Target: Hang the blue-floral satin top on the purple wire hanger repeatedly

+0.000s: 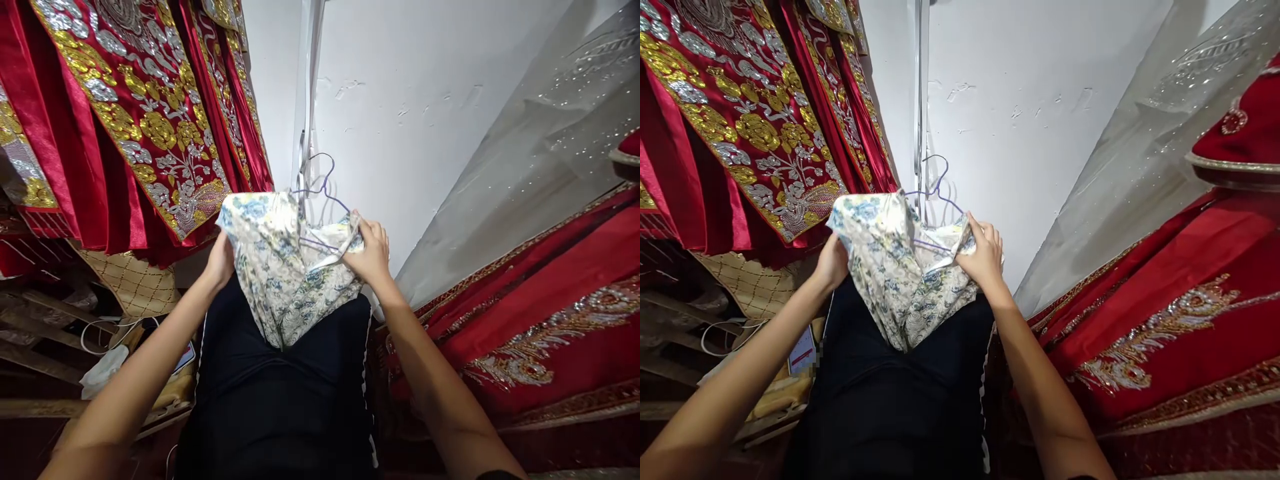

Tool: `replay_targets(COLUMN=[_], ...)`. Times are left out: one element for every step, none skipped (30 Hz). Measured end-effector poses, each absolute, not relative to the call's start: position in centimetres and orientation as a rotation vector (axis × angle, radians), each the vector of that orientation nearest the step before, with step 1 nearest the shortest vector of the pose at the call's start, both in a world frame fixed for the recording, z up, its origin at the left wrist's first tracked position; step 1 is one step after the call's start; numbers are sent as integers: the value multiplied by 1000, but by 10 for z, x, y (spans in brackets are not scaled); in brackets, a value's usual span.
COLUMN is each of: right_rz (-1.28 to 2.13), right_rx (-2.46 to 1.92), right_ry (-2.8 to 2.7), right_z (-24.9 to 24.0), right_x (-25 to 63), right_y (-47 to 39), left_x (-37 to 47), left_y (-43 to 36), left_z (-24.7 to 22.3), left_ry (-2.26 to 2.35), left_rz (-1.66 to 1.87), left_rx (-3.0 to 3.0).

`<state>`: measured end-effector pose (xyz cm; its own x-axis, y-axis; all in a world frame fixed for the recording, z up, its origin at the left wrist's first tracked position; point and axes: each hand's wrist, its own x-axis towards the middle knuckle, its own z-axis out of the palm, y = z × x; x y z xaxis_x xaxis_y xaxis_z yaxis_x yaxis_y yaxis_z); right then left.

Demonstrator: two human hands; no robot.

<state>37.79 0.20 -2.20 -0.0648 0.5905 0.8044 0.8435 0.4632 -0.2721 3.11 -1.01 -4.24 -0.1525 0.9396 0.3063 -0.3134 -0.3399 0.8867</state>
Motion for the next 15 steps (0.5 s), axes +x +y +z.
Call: replay_targets(right_rz=[-323, -313, -304, -291, -274, -248, -207, -149, -77, 6, 101, 212, 330, 442, 576], right_rx=[-1237, -1238, -1233, -1223, -1211, -1195, -1167, -1127, -1077, -1027, -991, -991, -1029, -1084, -1172], right_ry=[-1769, -1789, -1821, -1865, -1917, -1973, -2028, -2074, -2101, -2097, -2054, -1949, -1806, -1653, -1454], right_z=[-14, -7, -1, 4, 8, 10, 11, 11, 9, 5, -1, -10, -21, -34, -50], right_x=[376, 373, 369, 364, 360, 356, 354, 353, 353, 352, 350, 346, 341, 333, 324], right_y=[3, 3, 2, -1, -6, -12, -20, -27, -35, -42, -48, -53, -57, -60, -62], left_x=[35, 40, 47, 55, 63, 70, 75, 79, 83, 84, 86, 87, 87, 88, 89], left_y=[-12, -15, -19, -24, -30, -36, -42, -48, -54, -60, -65, -70, -75, -80, -84], left_z=[-56, -70, -84, -99, -113, -127, -141, -152, -162, -170, -176, -180, -181, -180, -178], left_ry=[836, 848, 875, 920, 1005, 1073, 1127, 1164, 1178, 1182, 1183, 1184, 1188, 1194, 1193], left_rz=[1637, 1625, 1640, 1660, 1682, 1709, 1726, 1732, 1727, 1704, 1669, 1631, 1598, 1569, 1544], left_rx=[1068, 1023, 1009, 1015, 1042, 1045, 1029, 1000, 960, 927, 904, 888, 873, 856, 836])
